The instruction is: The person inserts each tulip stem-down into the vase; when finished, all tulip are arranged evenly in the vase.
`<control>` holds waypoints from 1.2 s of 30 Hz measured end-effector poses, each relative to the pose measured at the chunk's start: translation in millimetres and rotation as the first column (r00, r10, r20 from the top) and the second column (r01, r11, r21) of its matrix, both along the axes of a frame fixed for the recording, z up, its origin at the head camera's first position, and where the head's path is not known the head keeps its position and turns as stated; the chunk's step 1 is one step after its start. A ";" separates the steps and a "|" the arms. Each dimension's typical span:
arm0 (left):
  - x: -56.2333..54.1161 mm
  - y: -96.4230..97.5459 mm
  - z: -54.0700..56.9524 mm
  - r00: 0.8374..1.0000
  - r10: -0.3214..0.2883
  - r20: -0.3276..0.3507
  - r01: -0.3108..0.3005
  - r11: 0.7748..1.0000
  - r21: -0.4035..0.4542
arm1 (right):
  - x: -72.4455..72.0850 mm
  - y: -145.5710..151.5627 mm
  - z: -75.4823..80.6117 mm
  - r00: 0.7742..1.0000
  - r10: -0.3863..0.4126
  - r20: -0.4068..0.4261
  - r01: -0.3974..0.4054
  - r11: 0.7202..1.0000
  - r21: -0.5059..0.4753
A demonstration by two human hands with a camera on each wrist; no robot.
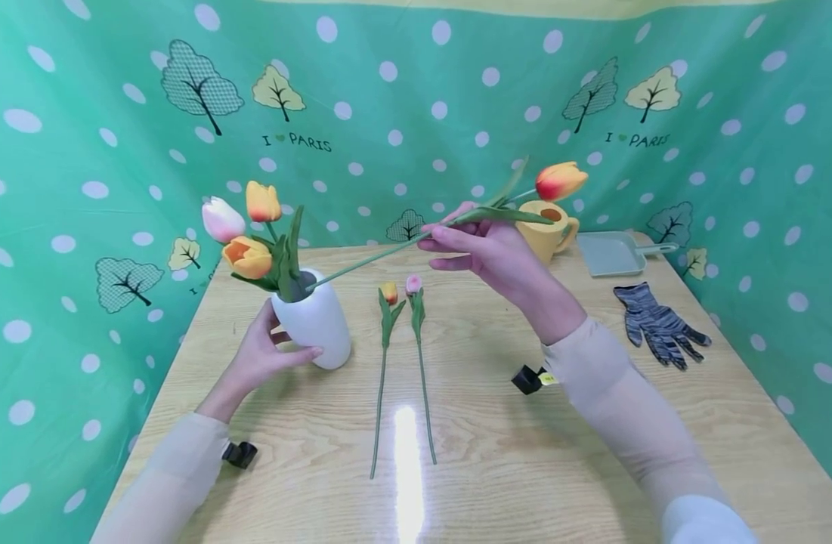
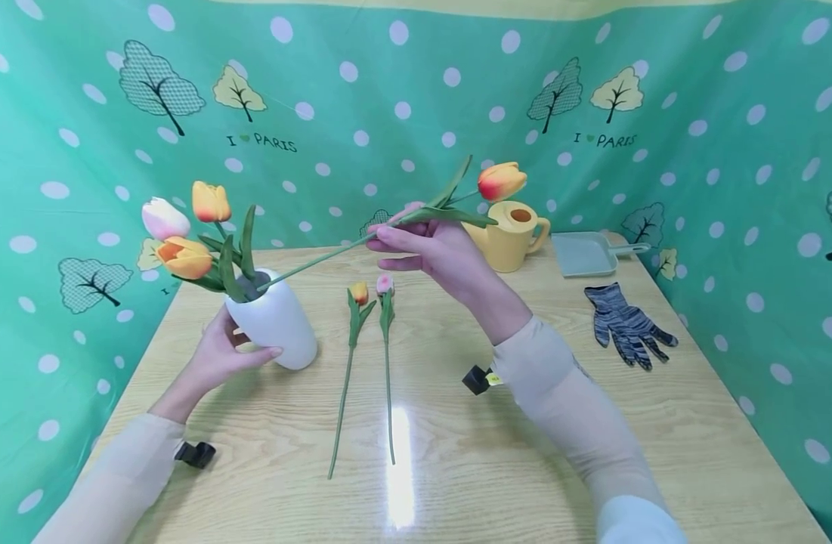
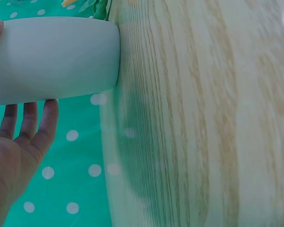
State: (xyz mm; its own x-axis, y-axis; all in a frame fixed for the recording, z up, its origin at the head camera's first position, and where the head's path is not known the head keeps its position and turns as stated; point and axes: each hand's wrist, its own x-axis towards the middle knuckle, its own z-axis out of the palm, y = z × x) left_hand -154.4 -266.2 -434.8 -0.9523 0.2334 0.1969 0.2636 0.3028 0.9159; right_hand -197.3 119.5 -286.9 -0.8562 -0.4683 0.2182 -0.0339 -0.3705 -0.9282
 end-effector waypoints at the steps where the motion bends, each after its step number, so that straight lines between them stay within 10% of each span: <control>1: -0.1 0.0 0.4 1.000 -0.001 -0.002 0.001 1.000 -0.001 | -0.2 -1.5 0.9 1.000 0.002 -0.003 -0.002 1.000 0.007; 23: -0.2 0.4 0.9 1.000 -0.003 0.000 0.003 1.000 0.003 | -5.6 -30.1 10.1 0.990 0.062 -0.124 -0.034 0.975 0.218; 36: -1.2 -0.4 -1.7 1.000 -0.002 -0.014 0.001 1.000 -0.004 | -11.3 -51.1 6.8 0.990 0.134 -0.050 -0.122 0.972 0.199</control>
